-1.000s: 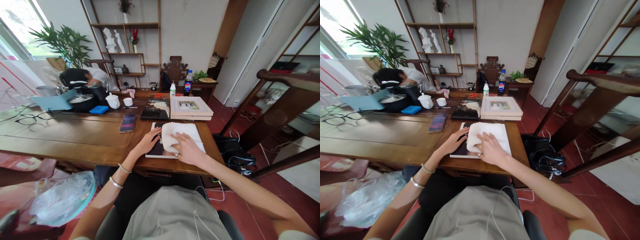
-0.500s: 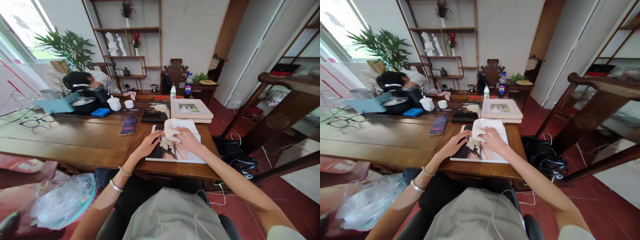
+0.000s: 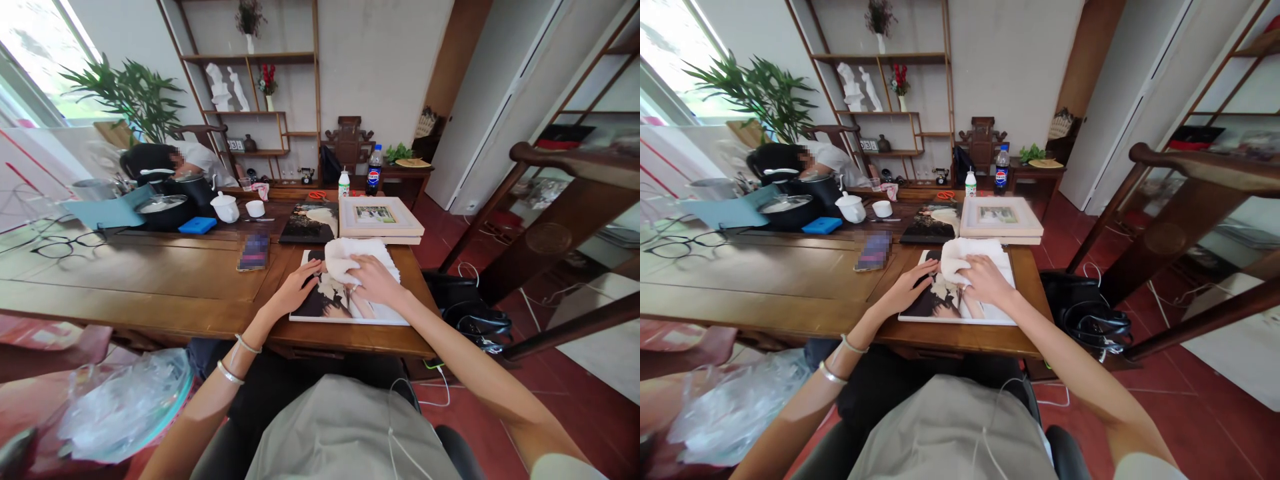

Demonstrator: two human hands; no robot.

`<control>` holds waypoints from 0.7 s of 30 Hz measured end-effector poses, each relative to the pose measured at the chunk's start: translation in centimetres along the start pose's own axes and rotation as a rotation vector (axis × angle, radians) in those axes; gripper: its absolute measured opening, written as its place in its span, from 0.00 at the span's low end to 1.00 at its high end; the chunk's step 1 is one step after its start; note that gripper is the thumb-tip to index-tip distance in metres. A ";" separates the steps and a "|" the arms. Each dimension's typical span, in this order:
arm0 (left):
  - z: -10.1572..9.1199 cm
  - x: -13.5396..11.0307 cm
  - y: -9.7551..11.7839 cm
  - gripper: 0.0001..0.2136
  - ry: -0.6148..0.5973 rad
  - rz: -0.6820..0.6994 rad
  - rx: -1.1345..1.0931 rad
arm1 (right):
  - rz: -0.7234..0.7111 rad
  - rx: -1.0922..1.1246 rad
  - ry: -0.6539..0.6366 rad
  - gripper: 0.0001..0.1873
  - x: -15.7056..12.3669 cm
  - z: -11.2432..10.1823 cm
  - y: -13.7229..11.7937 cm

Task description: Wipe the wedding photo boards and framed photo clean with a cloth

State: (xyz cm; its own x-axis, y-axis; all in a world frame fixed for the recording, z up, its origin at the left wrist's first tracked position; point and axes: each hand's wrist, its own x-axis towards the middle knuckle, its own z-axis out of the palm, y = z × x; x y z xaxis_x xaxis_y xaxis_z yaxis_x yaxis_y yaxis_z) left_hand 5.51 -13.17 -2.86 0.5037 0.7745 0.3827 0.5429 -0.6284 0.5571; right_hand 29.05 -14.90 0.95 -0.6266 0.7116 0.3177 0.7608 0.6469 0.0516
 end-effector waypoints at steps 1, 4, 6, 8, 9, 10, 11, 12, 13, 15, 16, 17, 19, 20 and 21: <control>0.0 0.0 0.0 0.19 0.000 0.001 0.001 | 0.004 0.002 -0.001 0.15 0.0 -0.1 -0.1; 0.0 0.0 0.0 0.19 -0.002 -0.002 0.004 | 0.009 0.002 0.001 0.16 -0.1 -0.3 -0.3; 0.0 0.0 0.1 0.19 -0.004 -0.001 0.005 | 0.004 -0.001 -0.002 0.16 -0.1 -0.3 -0.4; 0.0 0.0 0.0 0.19 -0.002 0.003 0.003 | -0.003 0.001 -0.012 0.16 -0.2 -0.3 -0.3; 0.0 0.0 0.0 0.19 0.001 0.007 0.002 | 0.000 0.004 -0.017 0.16 -0.3 -0.3 -0.2; 0.0 0.0 0.0 0.19 0.004 0.010 0.002 | 0.006 0.005 -0.022 0.16 -0.4 -0.4 0.0; 0.0 0.0 0.0 0.19 0.007 0.013 0.002 | 0.019 0.003 -0.025 0.16 -0.6 -0.4 0.3; 0.0 0.0 0.0 0.19 0.009 0.014 0.003 | 0.043 -0.003 -0.024 0.16 -0.8 -0.5 0.7; 0.0 0.0 0.0 0.19 0.008 0.013 0.006 | 0.072 -0.011 -0.022 0.16 -1.0 -0.7 1.2; 0.0 0.0 0.0 0.19 0.002 0.005 0.017 | 0.136 -0.029 -0.015 0.17 -1.4 -0.9 2.0; 0.0 0.0 0.0 0.19 -0.001 0.000 0.023 | 0.165 -0.037 -0.010 0.17 -1.7 -1.0 2.2; 0.0 0.0 0.0 0.19 -0.002 -0.004 0.029 | 0.181 -0.043 -0.006 0.16 -2.0 -1.2 2.2; 0.0 0.0 0.1 0.19 0.001 -0.003 0.035 | 0.169 -0.047 -0.008 0.15 -2.9 -1.3 1.5; 0.0 0.0 0.1 0.19 0.002 0.000 0.036 | 0.153 -0.045 -0.010 0.14 -3.4 -1.4 0.7; 0.0 0.0 0.1 0.19 0.002 0.005 0.036 | 0.133 -0.038 -0.016 0.14 -4.0 -1.5 -0.3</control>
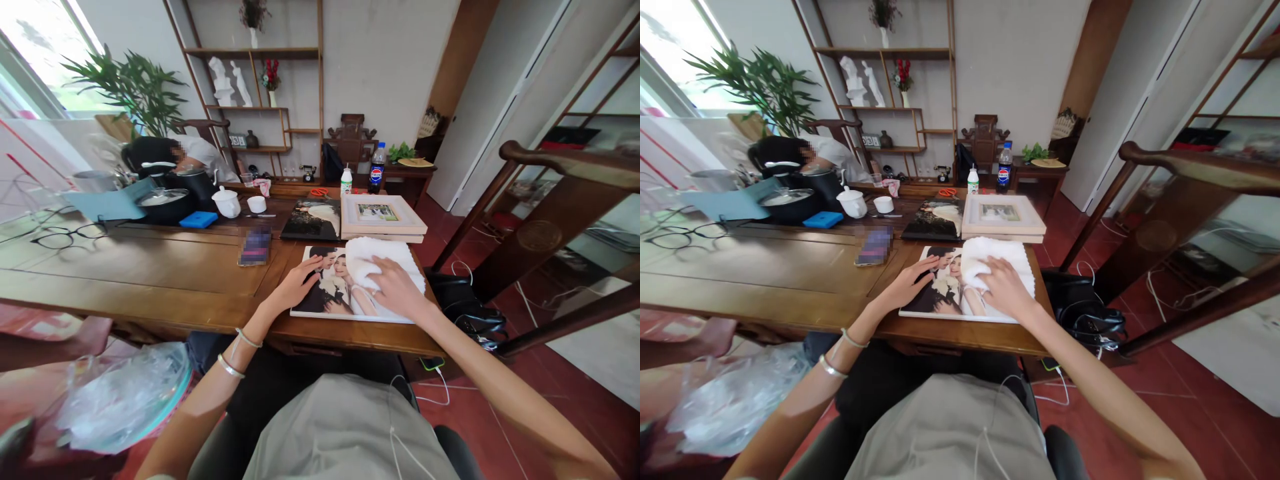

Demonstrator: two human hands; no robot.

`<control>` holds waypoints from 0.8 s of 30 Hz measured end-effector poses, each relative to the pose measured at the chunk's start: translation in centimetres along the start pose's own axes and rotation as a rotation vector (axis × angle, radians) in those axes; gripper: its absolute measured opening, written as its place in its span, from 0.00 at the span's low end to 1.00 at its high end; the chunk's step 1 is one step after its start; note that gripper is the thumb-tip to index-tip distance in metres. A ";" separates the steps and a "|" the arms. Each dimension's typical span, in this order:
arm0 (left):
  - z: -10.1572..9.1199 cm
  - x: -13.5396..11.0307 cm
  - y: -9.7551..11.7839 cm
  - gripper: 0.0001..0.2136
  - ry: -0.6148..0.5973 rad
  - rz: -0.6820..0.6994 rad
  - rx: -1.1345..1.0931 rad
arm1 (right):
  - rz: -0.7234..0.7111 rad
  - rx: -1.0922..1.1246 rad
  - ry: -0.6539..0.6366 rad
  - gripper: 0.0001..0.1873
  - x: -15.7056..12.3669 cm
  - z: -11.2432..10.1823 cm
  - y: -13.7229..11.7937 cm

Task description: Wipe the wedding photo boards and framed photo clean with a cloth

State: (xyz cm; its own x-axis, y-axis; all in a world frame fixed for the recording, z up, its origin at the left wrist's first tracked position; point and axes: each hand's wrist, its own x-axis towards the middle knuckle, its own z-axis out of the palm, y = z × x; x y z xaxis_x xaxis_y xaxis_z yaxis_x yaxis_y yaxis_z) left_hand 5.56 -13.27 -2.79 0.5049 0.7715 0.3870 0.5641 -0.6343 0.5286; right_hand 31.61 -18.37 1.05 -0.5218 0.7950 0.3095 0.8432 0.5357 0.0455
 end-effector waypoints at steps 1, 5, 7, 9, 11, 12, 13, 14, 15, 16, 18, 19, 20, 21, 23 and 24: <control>0.0 0.0 0.0 0.19 0.000 0.004 -0.001 | -0.021 0.011 -0.010 0.13 -0.8 -0.1 -1.0; 0.0 -0.1 -0.1 0.19 0.012 0.019 -0.008 | -0.129 0.064 -0.081 0.14 -3.3 -0.7 -4.6; 0.0 -0.1 -0.1 0.19 0.016 0.024 -0.013 | -0.171 0.090 -0.099 0.16 -3.4 -1.0 -5.0; 0.0 -0.1 -0.2 0.19 0.013 0.019 -0.013 | -0.172 0.119 -0.079 0.17 -2.6 -1.1 -4.3; 0.0 0.0 -0.3 0.19 0.009 0.011 -0.009 | -0.149 0.129 -0.057 0.16 -1.3 -0.9 -2.8; 0.0 0.0 -0.3 0.19 0.008 0.008 -0.008 | -0.127 0.119 -0.050 0.15 -0.6 -0.8 -1.9; 0.0 0.0 -0.3 0.19 0.007 0.006 -0.007 | -0.101 0.098 -0.048 0.14 0.0 -0.7 -1.2; 0.0 0.0 -0.3 0.18 0.006 0.004 -0.006 | -0.073 0.071 -0.052 0.13 0.5 -0.6 -0.7; 0.0 0.0 -0.3 0.18 0.005 0.002 -0.006 | -0.043 0.043 -0.059 0.14 0.9 -0.6 -0.4; 0.1 -0.1 -0.3 0.18 0.005 0.001 -0.007 | -0.014 0.018 -0.066 0.14 1.1 -0.5 -0.6; 0.1 -0.1 -0.3 0.18 0.008 0.003 -0.009 | 0.018 -0.015 -0.086 0.15 1.0 -0.5 -1.9; 0.1 -0.1 -0.3 0.18 0.010 0.006 -0.011 | 0.016 -0.024 -0.098 0.15 0.7 -0.5 -3.0; 0.0 -0.1 -0.3 0.18 0.012 0.009 -0.015 | 0.004 -0.029 -0.109 0.15 0.4 -0.6 -4.3; 0.0 0.0 -0.3 0.18 0.011 0.013 -0.018 | -0.018 -0.029 -0.120 0.14 0.1 -0.6 -5.7; -0.3 0.2 -0.5 0.17 0.003 0.015 -0.025 | -0.075 -0.019 -0.133 0.15 -0.4 -0.5 -8.2; -0.4 0.4 -0.6 0.17 -0.005 0.014 -0.026 | -0.094 -0.013 -0.128 0.15 -0.5 -0.4 -9.2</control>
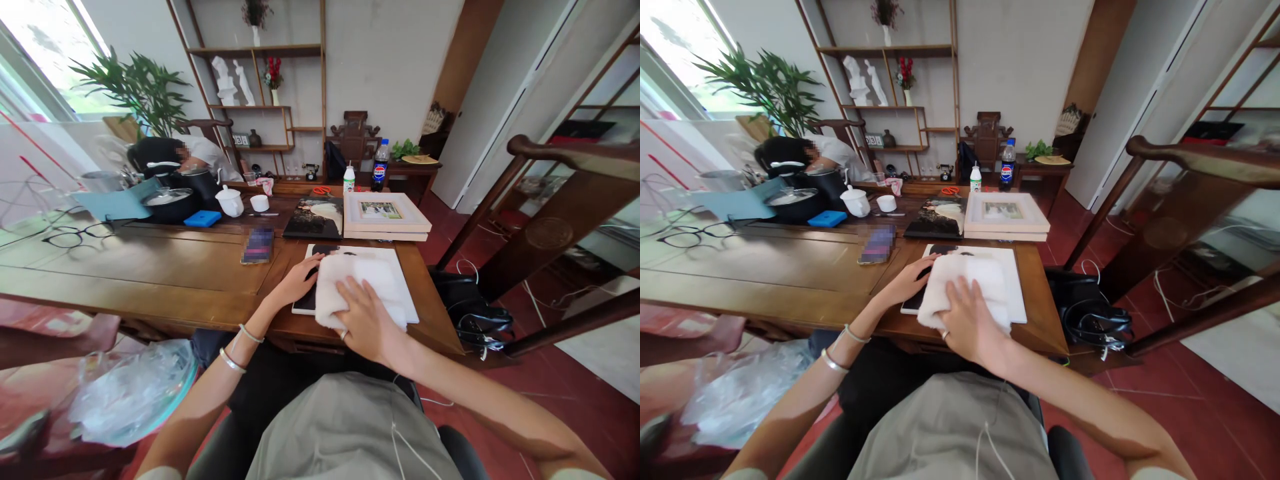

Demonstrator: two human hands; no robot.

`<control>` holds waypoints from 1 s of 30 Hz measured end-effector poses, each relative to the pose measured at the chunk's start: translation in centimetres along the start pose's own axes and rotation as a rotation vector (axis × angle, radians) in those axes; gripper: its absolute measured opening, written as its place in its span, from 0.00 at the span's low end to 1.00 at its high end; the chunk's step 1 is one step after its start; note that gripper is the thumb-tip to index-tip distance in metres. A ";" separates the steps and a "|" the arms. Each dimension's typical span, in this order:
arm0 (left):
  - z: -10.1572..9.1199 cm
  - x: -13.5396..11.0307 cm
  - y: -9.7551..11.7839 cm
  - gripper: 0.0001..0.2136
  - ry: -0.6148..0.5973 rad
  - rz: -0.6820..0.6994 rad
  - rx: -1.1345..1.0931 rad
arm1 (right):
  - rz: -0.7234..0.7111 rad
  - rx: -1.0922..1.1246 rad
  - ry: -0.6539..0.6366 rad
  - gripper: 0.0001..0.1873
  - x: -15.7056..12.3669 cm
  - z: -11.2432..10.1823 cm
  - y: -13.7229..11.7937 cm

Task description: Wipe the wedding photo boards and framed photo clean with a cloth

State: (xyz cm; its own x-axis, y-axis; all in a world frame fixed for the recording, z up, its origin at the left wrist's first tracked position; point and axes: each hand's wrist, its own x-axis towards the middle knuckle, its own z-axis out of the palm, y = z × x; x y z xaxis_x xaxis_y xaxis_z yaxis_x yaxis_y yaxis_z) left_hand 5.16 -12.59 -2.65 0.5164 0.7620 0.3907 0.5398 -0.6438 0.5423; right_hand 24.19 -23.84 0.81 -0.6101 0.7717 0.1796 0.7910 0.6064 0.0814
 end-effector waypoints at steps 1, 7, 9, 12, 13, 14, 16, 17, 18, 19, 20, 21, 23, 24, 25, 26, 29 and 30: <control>-0.1 0.2 -0.1 0.16 -0.009 0.000 0.002 | -0.012 0.004 0.010 0.16 0.0 0.1 -0.7; -0.1 0.9 -0.6 0.13 0.021 0.030 0.048 | 0.004 0.088 0.058 0.14 0.3 -0.2 1.2; 0.3 0.8 -0.7 0.13 0.060 0.045 0.048 | 0.051 0.089 0.071 0.14 0.5 -0.6 2.6; 0.7 0.6 -0.8 0.15 0.089 0.054 0.048 | 0.150 0.032 0.060 0.15 1.1 -0.7 3.4; 0.8 0.6 -0.8 0.15 0.093 0.055 0.051 | 0.175 0.010 0.056 0.15 1.3 -0.6 3.1; 0.8 0.5 -0.8 0.15 0.095 0.057 0.052 | 0.192 -0.010 0.055 0.15 1.5 -0.5 2.6; 0.8 0.5 -0.7 0.15 0.094 0.061 0.055 | 0.183 -0.030 0.059 0.15 1.8 -0.2 0.9; 0.7 0.5 -0.7 0.15 0.087 0.062 0.061 | 0.163 -0.026 0.059 0.16 1.7 -0.1 0.0; 0.6 0.5 -0.6 0.15 0.075 0.062 0.068 | 0.140 -0.016 0.054 0.16 1.5 0.0 -1.0; 0.5 0.5 -0.5 0.15 0.062 0.061 0.074 | 0.115 0.000 0.041 0.17 1.2 -0.1 -1.8; 0.4 0.5 -0.5 0.16 0.050 0.059 0.077 | 0.092 0.021 0.023 0.17 0.9 -0.2 -2.5; 0.3 0.5 -0.4 0.16 0.041 0.059 0.076 | 0.075 0.044 0.003 0.18 0.4 -0.3 -2.9; 0.2 0.5 -0.3 0.17 0.037 0.065 0.067 | 0.050 0.094 -0.017 0.17 -0.6 -0.7 -2.7; 0.2 0.5 -0.2 0.17 0.042 0.066 0.066 | 0.041 0.116 -0.013 0.17 -1.0 -0.9 -2.1; 0.2 0.5 -0.2 0.17 0.044 0.065 0.069 | 0.041 0.132 -0.003 0.16 -1.4 -1.0 -1.3; 0.2 0.4 -0.2 0.18 0.043 0.062 0.074 | 0.055 0.139 0.013 0.15 -1.7 -1.1 -0.3; 0.3 0.3 -0.2 0.18 0.027 0.047 0.093 | 0.148 0.101 0.055 0.16 -1.9 -1.2 3.2; 0.3 0.2 -0.3 0.18 0.023 0.045 0.097 | 0.192 0.075 0.064 0.16 -1.8 -1.2 4.3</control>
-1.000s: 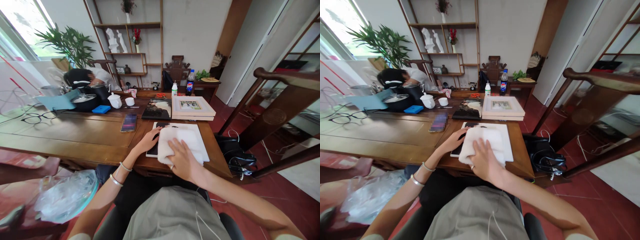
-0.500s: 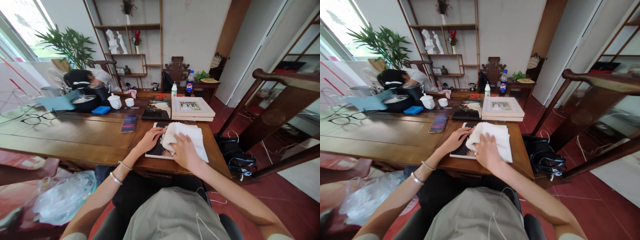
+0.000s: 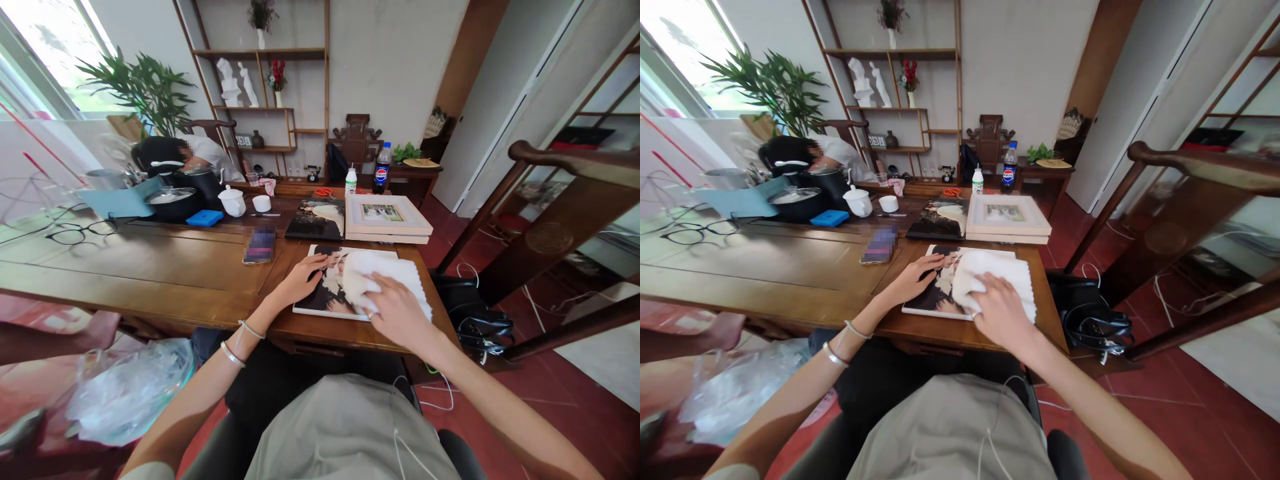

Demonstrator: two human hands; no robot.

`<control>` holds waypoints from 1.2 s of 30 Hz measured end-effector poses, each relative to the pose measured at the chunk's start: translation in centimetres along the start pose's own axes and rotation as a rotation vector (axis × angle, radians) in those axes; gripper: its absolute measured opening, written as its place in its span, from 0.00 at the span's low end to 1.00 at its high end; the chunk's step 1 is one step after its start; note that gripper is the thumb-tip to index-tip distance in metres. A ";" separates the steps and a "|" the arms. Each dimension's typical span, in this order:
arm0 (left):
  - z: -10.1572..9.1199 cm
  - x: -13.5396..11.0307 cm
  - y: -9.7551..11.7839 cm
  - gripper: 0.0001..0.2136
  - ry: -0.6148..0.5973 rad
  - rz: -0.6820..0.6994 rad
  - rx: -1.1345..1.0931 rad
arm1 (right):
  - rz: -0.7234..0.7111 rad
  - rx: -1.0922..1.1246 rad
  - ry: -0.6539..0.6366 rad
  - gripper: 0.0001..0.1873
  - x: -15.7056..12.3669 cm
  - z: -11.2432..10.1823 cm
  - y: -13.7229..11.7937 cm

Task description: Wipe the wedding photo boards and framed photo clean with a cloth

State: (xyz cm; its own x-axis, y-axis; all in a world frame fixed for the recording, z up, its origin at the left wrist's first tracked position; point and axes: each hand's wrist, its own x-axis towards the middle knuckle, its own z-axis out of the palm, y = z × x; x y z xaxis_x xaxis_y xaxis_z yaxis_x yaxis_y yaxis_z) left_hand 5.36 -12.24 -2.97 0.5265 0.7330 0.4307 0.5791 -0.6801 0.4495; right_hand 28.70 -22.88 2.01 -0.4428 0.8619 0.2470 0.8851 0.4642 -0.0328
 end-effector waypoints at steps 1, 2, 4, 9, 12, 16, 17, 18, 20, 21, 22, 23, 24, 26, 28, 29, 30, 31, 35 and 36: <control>0.0 0.0 0.0 0.18 -0.002 -0.001 0.005 | 0.039 -0.028 0.010 0.16 0.4 0.0 0.8; 0.1 -0.1 -0.1 0.18 -0.002 -0.001 0.009 | 0.074 -0.055 0.021 0.16 0.8 0.0 1.3; 0.1 -0.1 -0.1 0.19 -0.005 -0.003 0.012 | 0.120 -0.100 0.041 0.16 1.5 0.1 1.3; 0.3 0.0 -0.3 0.19 -0.006 0.006 0.012 | 0.052 -0.122 -0.003 0.15 1.6 0.9 -3.1; 0.2 0.1 -0.3 0.18 -0.026 0.030 -0.008 | -0.067 -0.054 -0.044 0.17 0.8 1.3 -5.9; 0.1 0.0 -0.2 0.17 -0.055 0.044 -0.029 | -0.146 0.034 -0.047 0.16 0.0 1.4 -5.8; 0.1 0.0 -0.2 0.18 -0.056 0.039 -0.027 | -0.147 0.048 -0.034 0.16 -0.1 1.4 -5.0; 0.1 -0.1 -0.1 0.19 -0.058 0.033 -0.025 | -0.144 0.058 -0.019 0.15 0.0 1.3 -4.1; 0.1 -0.2 -0.1 0.20 -0.067 0.019 -0.022 | -0.126 0.061 0.012 0.15 0.5 1.1 -2.1; 0.2 -0.3 -0.1 0.20 -0.071 0.012 -0.021 | -0.118 0.056 0.023 0.15 1.0 0.9 -1.1; 0.2 -0.3 -0.1 0.21 -0.074 0.007 -0.019 | -0.115 0.050 0.025 0.15 1.6 0.7 -0.2; 0.2 -0.4 -0.1 0.21 -0.074 0.003 -0.017 | -0.120 0.046 0.019 0.15 2.4 0.5 0.7; 0.2 -0.4 -0.1 0.21 -0.072 0.001 -0.016 | -0.130 0.046 0.004 0.15 3.4 0.3 1.5; 0.3 -0.5 -0.1 0.20 -0.061 0.003 -0.014 | -0.149 0.069 -0.036 0.15 5.6 -0.1 2.7; 0.3 -0.5 -0.1 0.20 -0.046 0.013 -0.010 | -0.163 0.128 -0.076 0.16 8.2 -0.4 3.3; 0.2 -0.5 -0.1 0.20 -0.038 0.021 -0.009 | -0.170 0.168 -0.091 0.17 9.5 -0.4 3.4; 0.2 -0.5 -0.1 0.19 -0.030 0.029 -0.007 | -0.175 0.209 -0.105 0.19 10.8 -0.4 3.3; 0.2 -0.4 0.0 0.19 -0.023 0.037 -0.007 | -0.184 0.246 -0.121 0.21 12.0 -0.4 3.1; 0.0 -0.3 0.2 0.18 -0.010 0.059 -0.018 | -0.237 0.292 -0.145 0.23 15.5 0.5 1.7; 0.0 -0.3 0.2 0.17 -0.008 0.061 -0.021 | -0.251 0.279 -0.140 0.22 15.9 0.7 1.4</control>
State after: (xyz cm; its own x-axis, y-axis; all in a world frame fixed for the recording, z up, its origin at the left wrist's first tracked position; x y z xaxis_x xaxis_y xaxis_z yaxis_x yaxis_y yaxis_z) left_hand 5.32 -12.61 -2.98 0.5657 0.6902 0.4513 0.5328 -0.7236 0.4387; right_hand 22.83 -8.37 5.22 -0.6727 0.7252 0.1472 0.6826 0.6849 -0.2548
